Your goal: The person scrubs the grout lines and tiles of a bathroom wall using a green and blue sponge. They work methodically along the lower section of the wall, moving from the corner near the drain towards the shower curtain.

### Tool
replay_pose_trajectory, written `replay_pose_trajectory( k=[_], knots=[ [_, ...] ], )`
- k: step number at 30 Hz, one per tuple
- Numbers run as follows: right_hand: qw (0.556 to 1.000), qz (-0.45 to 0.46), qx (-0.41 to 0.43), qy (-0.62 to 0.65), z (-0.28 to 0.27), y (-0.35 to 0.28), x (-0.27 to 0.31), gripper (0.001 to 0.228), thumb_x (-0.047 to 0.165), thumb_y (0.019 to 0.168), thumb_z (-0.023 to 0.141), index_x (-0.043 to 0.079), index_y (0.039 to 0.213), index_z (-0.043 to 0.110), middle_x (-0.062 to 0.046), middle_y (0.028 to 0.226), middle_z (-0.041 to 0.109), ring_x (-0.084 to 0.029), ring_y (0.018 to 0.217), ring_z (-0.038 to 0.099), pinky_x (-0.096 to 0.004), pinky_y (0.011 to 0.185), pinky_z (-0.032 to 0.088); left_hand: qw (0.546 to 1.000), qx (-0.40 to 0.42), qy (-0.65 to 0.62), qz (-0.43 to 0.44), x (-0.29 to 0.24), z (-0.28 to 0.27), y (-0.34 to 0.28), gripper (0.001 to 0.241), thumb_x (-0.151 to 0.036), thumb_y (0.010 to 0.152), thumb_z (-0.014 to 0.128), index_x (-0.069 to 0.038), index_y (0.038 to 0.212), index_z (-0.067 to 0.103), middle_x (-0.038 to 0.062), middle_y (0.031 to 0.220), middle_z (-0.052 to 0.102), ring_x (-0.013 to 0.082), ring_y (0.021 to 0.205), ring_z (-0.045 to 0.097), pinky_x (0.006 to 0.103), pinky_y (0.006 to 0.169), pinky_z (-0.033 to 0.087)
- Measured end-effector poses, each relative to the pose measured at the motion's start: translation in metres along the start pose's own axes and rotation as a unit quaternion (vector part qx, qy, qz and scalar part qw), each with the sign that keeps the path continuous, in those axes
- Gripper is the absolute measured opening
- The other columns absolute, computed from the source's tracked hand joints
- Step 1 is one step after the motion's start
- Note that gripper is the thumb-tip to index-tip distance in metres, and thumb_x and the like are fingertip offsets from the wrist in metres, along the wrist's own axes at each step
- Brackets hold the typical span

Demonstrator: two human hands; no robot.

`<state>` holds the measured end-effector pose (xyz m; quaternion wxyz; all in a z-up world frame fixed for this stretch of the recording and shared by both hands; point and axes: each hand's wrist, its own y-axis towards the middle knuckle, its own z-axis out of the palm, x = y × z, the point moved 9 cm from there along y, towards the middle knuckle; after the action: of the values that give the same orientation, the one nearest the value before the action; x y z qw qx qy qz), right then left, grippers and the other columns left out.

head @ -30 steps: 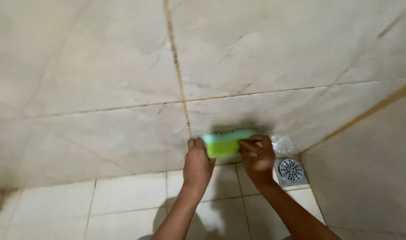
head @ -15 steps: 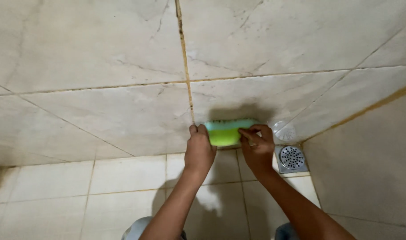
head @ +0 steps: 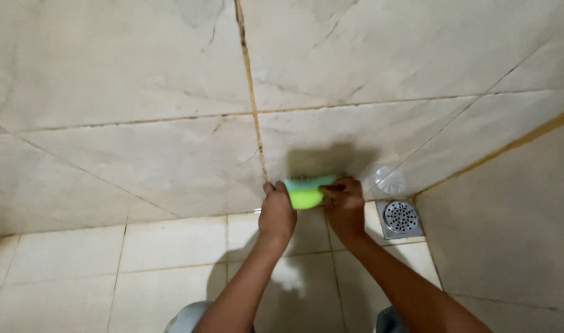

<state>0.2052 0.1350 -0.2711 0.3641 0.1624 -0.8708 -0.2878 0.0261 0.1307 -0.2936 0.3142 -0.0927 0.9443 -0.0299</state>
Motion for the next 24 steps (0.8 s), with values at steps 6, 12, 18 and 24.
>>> replay_pose_trajectory(
  k=[6, 12, 18, 24],
  knots=[
    [0.998, 0.036, 0.041, 0.020, 0.015, -0.022, -0.018, 0.021, -0.002, 0.073, 0.073, 0.013, 0.085, 0.082, -0.011, 0.092, 0.065, -0.031, 0.092, 0.063, -0.041, 0.081, 0.055, 0.999, 0.022, 0.011, -0.029, 0.028, 0.024, 0.004, 0.043, 0.008, 0.078, 0.070, 0.006, 0.117, 0.053, 0.035, 0.131, 0.049, 0.0468, 0.098, 0.069, 0.0475, 0.080, 0.062],
    [0.987, 0.132, 0.054, 0.070, 0.004, -0.008, -0.024, 0.025, 0.000, 0.069, 0.075, 0.011, 0.089, 0.082, -0.014, 0.096, 0.064, -0.029, 0.090, 0.064, -0.039, 0.080, 0.056, 1.000, 0.022, 0.000, -0.023, 0.002, -0.018, -0.004, 0.042, -0.002, 0.080, 0.075, 0.003, 0.117, 0.054, 0.032, 0.130, 0.052, 0.0471, 0.102, 0.067, 0.0500, 0.083, 0.060],
    [0.995, 0.058, 0.072, 0.042, 0.018, -0.006, -0.033, 0.023, 0.000, 0.066, 0.071, 0.010, 0.084, 0.081, -0.011, 0.095, 0.065, -0.029, 0.096, 0.061, -0.038, 0.085, 0.054, 1.000, 0.010, 0.014, 0.004, -0.002, 0.002, -0.004, 0.039, -0.001, 0.078, 0.072, 0.001, 0.114, 0.058, 0.031, 0.126, 0.055, 0.0463, 0.100, 0.068, 0.0493, 0.084, 0.060],
    [0.997, 0.006, 0.041, -0.057, -0.087, 0.061, 0.020, 0.015, 0.009, 0.066, 0.077, 0.013, 0.080, 0.080, -0.003, 0.093, 0.066, -0.029, 0.097, 0.061, -0.043, 0.088, 0.051, 0.993, -0.026, -0.091, 0.074, -0.081, -0.074, -0.035, 0.035, -0.008, 0.075, 0.077, -0.003, 0.104, 0.057, 0.024, 0.109, 0.058, 0.0467, 0.093, 0.065, 0.0529, 0.079, 0.055]
  ],
)
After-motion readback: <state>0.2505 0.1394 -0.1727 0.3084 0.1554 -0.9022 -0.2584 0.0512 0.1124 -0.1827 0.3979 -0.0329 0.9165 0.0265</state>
